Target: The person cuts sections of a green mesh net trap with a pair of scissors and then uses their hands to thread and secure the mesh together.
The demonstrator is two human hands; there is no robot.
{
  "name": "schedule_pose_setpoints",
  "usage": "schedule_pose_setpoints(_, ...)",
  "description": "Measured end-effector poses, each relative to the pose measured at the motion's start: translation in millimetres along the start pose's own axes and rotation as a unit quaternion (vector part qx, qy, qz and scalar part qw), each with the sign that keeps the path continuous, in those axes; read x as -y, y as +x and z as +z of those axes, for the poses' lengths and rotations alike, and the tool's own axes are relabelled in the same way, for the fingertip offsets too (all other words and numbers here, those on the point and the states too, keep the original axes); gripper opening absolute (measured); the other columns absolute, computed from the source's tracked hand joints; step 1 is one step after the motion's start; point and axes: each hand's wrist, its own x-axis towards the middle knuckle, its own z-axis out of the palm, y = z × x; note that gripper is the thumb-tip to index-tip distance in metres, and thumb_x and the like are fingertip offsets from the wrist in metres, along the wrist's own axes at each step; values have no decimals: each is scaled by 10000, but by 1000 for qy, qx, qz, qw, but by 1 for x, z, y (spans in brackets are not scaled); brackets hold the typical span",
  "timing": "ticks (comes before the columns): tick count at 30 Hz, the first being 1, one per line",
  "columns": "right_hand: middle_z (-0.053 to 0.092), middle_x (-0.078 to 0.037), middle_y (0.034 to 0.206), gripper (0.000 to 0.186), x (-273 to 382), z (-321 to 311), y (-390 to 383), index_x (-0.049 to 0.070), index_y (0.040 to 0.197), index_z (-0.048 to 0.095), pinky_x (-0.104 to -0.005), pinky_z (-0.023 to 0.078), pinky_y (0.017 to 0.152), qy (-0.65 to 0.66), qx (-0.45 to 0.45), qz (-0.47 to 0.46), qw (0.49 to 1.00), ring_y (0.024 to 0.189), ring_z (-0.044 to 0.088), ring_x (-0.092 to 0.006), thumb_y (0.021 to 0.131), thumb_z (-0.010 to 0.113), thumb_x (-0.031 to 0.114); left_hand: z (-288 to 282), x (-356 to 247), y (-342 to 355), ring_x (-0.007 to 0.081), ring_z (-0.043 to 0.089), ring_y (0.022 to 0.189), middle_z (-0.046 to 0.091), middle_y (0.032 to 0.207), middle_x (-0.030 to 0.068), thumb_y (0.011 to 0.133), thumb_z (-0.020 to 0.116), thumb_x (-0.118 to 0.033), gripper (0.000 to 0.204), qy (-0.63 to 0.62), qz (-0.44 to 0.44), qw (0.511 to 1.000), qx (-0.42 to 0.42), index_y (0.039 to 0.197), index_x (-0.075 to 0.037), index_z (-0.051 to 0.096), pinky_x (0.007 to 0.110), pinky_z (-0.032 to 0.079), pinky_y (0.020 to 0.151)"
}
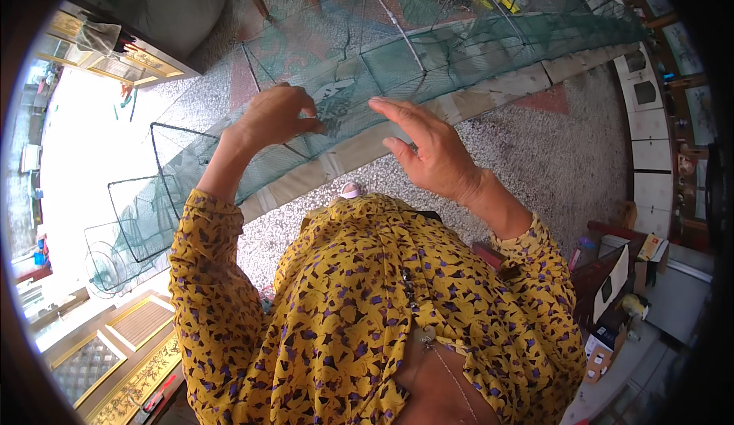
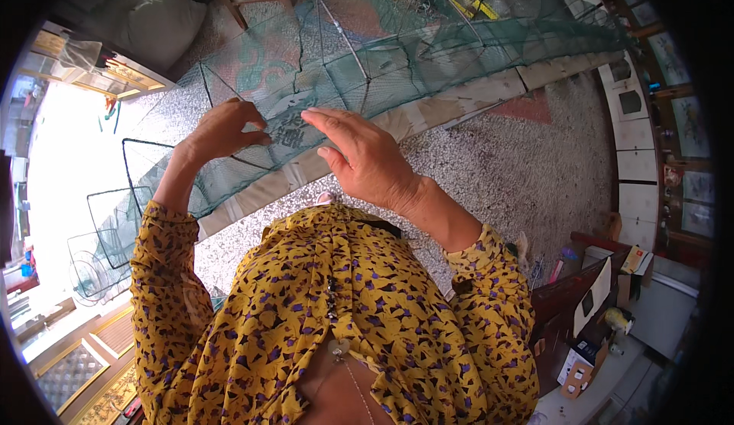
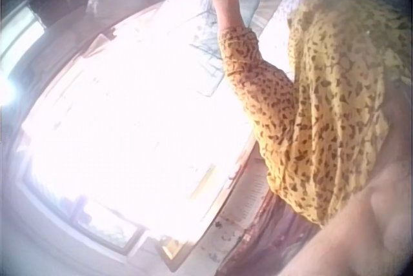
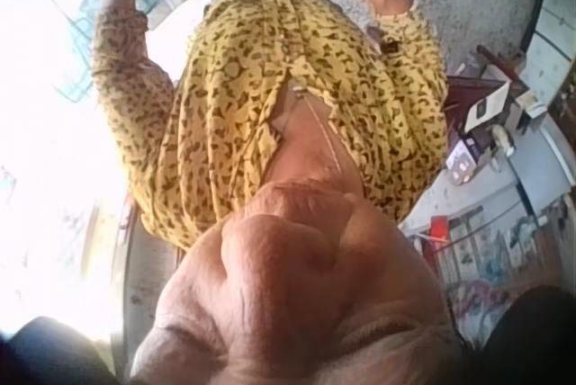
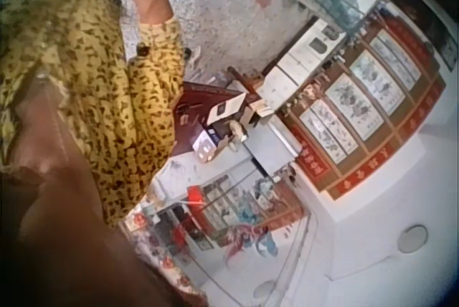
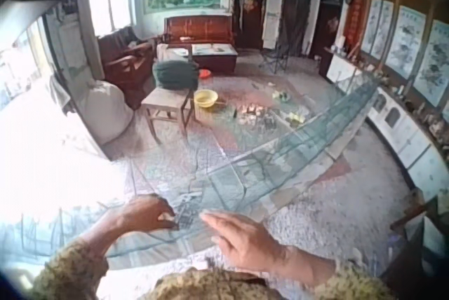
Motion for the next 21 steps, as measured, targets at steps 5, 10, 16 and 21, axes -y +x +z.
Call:
schedule_pose_setpoints(5,575,-116,1201,435,-13,4,5,49,1194,558,-369,420,990,-87,38,-78,992,1128,538,-279,770,653,77,16,-21,10,277,638,849,663,875,86,816,663,-254,218,-28,29,999,-8,959,-91,654,382,484,717)
schedule_pose_setpoints(10,592,-95,1045,366,-20,14,13,53,1075,595,-373,430,907,-146,92,-98,980,1009,555,-260,749,695,187,30,-21,14,326,621,823,638,867,119,831,582,-128,120,-89,43,985,-144,918,-66,638,395,488,699)
schedule_pose_setpoints(16,552,-58,856,212,-19,26,30,62,886,604,-367,436,784,-186,197,-73,960,890,546,-243,758,658,222,28,-22,1,326,624,824,639,882,126,825,529,-82,133,-100,-39,973,-203,915,-61,625,398,494,700)
schedule_pose_setpoints(21,631,-51,819,171,-3,27,35,71,763,632,-364,447,728,-243,263,-34,933,854,569,-247,802,632,237,24,-28,-16,341,623,815,641,864,149,828,525,-140,142,-99,-96,969,-207,899,-56,615,422,488,682)
